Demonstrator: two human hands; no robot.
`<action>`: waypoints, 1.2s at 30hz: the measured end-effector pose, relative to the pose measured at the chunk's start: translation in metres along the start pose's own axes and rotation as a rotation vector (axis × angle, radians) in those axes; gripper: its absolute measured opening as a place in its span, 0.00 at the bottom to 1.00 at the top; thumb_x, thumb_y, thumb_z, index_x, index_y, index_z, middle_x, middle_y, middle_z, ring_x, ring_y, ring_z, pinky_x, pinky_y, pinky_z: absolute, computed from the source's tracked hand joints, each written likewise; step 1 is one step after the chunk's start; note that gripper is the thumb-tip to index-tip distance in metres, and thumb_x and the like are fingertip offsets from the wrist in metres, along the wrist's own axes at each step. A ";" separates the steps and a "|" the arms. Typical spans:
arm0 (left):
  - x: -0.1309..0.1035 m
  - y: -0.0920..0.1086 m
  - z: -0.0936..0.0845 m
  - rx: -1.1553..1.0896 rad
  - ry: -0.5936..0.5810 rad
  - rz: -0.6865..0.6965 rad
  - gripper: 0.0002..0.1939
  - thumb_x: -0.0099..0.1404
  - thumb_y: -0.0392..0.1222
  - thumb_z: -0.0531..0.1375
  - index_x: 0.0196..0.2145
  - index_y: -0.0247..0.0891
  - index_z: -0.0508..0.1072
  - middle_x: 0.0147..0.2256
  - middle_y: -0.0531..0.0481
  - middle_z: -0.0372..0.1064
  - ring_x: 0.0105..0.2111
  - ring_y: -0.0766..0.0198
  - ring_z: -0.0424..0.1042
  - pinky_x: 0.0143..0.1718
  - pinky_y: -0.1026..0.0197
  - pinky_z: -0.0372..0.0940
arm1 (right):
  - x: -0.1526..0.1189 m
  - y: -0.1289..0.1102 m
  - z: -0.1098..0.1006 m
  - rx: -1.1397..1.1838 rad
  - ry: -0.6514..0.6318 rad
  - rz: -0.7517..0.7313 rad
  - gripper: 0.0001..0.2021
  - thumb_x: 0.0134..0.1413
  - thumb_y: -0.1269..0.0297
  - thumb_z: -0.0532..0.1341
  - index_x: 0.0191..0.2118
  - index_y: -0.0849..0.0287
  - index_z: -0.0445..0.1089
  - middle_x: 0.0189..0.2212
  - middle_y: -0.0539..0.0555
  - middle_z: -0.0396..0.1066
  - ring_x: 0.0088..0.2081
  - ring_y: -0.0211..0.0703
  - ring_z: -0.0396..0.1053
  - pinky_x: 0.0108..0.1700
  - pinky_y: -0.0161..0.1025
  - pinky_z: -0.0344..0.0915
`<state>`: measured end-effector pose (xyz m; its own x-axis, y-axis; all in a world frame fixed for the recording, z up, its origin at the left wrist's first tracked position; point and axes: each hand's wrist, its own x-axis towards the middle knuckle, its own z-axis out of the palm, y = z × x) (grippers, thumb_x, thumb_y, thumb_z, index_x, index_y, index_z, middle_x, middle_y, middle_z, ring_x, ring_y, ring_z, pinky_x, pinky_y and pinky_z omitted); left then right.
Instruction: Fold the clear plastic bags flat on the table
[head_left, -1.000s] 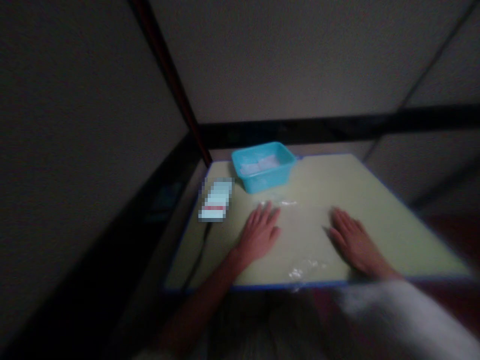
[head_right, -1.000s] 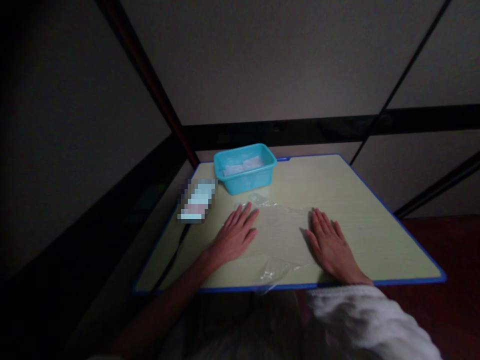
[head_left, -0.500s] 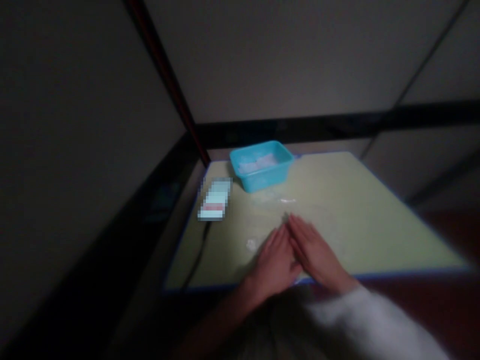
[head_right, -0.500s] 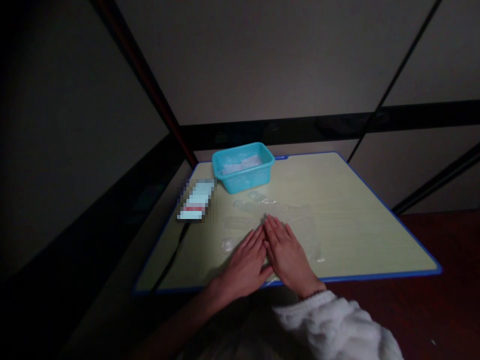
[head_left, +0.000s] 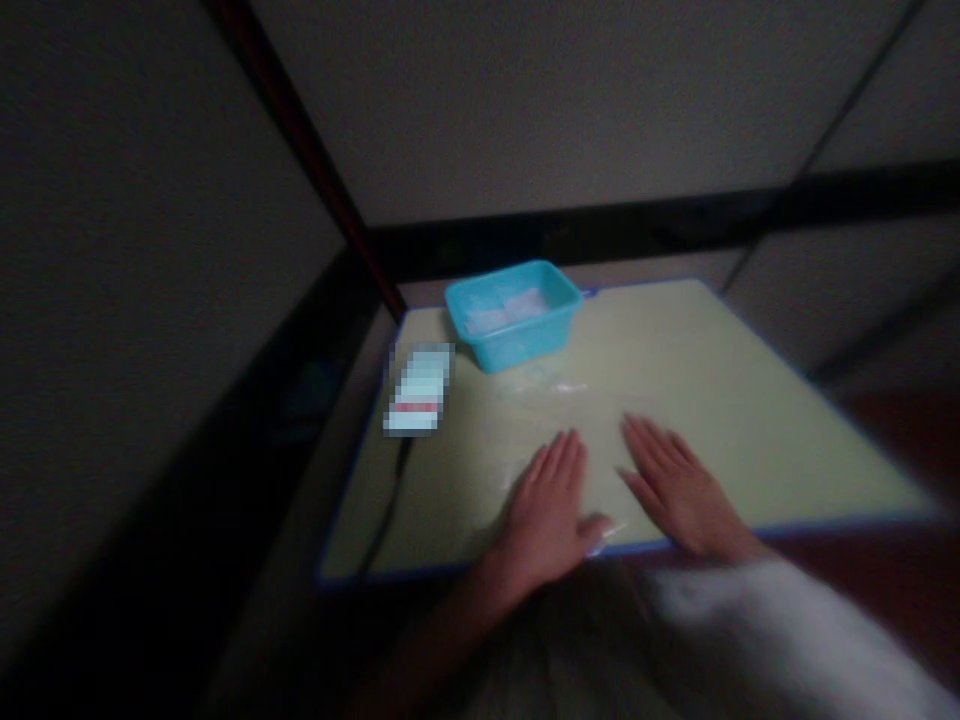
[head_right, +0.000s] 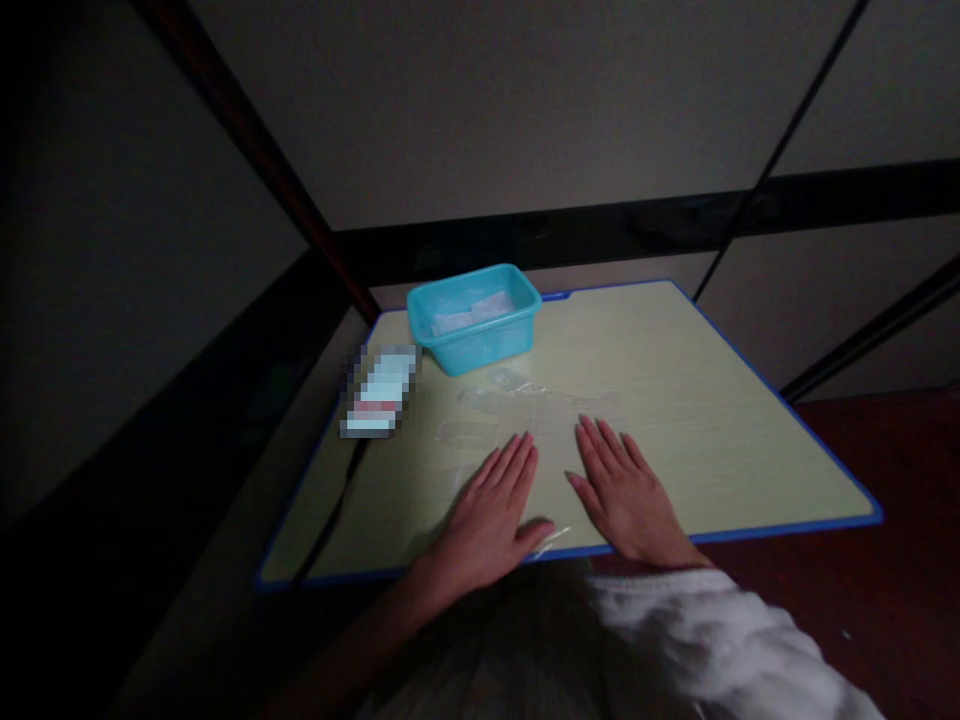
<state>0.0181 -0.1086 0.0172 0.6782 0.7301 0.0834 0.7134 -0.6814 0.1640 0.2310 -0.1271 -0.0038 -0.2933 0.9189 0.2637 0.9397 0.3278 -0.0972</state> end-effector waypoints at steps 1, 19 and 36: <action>0.000 0.000 0.001 0.003 0.002 -0.002 0.39 0.65 0.60 0.47 0.63 0.27 0.48 0.65 0.38 0.37 0.65 0.52 0.35 0.63 0.51 0.42 | -0.004 0.006 0.000 -0.016 0.004 0.013 0.30 0.65 0.53 0.43 0.67 0.61 0.36 0.64 0.61 0.46 0.65 0.52 0.43 0.61 0.55 0.48; -0.033 -0.022 -0.026 -0.198 -0.015 0.353 0.33 0.62 0.54 0.59 0.60 0.40 0.56 0.64 0.48 0.45 0.64 0.59 0.43 0.64 0.52 0.46 | -0.041 0.016 -0.028 0.382 0.076 0.117 0.22 0.63 0.56 0.48 0.61 0.48 0.54 0.64 0.53 0.49 0.62 0.51 0.53 0.60 0.51 0.55; -0.041 -0.010 -0.007 -0.089 0.271 0.447 0.13 0.71 0.37 0.48 0.45 0.34 0.70 0.48 0.47 0.71 0.50 0.62 0.68 0.54 0.57 0.63 | -0.043 0.003 -0.022 0.451 0.020 0.046 0.15 0.63 0.62 0.51 0.54 0.53 0.63 0.58 0.57 0.58 0.58 0.49 0.57 0.58 0.52 0.57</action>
<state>-0.0187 -0.1314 0.0186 0.8341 0.3647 0.4138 0.3396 -0.9307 0.1357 0.2502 -0.1708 0.0061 -0.2459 0.9317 0.2674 0.7801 0.3539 -0.5160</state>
